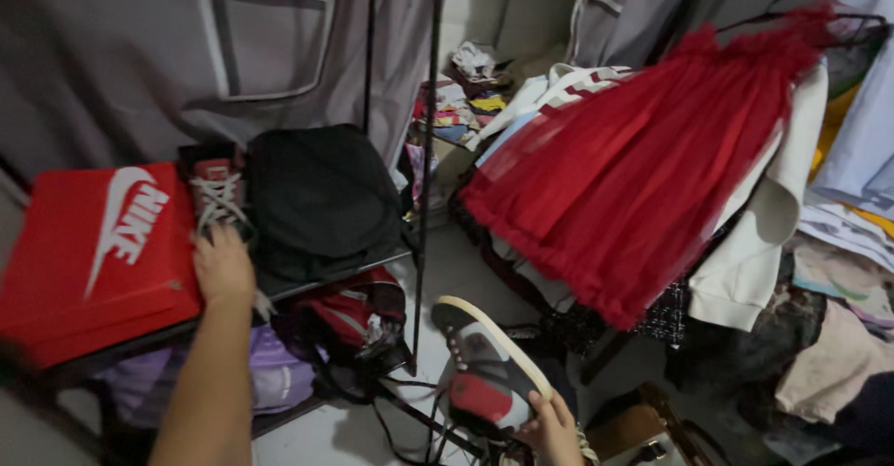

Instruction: The person organizes a cluttered room by moving several bags and a shoebox. They pick up a black Nike bag, a red shoebox, a black Under Armour bag, a red backpack, and a purple backpack, placing them onto a metal shelving unit. The person also adjusts the position of the shelving unit itself.

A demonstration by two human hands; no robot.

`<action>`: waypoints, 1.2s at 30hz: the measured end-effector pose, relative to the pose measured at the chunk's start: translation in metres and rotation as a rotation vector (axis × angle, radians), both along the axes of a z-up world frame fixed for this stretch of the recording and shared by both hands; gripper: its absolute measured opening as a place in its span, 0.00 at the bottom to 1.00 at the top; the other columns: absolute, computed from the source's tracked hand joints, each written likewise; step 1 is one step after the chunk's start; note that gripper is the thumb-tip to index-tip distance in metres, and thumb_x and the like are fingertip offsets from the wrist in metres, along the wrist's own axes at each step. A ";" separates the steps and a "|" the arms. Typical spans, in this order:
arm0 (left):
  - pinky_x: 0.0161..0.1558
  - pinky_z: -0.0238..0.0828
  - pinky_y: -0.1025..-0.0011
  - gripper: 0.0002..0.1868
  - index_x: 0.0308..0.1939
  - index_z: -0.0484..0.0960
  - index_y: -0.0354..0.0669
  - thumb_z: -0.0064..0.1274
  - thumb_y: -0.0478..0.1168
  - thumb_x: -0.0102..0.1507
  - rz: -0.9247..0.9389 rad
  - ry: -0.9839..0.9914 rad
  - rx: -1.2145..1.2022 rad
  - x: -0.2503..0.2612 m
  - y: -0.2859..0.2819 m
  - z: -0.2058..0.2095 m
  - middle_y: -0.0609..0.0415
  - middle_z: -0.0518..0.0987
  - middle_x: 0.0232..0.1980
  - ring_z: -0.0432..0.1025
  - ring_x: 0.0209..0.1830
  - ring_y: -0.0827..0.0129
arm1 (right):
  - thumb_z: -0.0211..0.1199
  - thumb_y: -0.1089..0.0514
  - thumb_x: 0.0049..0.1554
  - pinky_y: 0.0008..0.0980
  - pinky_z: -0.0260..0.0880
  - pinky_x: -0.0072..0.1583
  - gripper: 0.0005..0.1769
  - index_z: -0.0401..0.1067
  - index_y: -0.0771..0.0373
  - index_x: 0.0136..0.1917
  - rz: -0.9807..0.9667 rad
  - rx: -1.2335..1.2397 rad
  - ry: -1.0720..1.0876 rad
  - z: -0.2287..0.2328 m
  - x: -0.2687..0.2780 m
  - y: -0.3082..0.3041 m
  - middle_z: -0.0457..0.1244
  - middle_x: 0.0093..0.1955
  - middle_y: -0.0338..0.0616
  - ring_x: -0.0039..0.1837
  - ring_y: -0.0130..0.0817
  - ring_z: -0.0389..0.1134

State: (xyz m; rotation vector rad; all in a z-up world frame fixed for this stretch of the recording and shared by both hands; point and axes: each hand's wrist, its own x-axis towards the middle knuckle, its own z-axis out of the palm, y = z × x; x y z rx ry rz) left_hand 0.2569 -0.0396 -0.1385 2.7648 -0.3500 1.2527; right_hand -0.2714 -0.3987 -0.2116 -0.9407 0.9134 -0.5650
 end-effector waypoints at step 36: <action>0.47 0.75 0.60 0.20 0.47 0.82 0.38 0.65 0.41 0.53 -1.281 0.335 -0.268 -0.431 -0.136 0.174 0.47 0.81 0.47 0.75 0.49 0.53 | 0.57 0.40 0.59 0.39 0.75 0.43 0.28 0.66 0.62 0.62 -0.226 0.169 -0.130 -0.017 -0.148 -0.119 0.69 0.52 0.53 0.44 0.49 0.74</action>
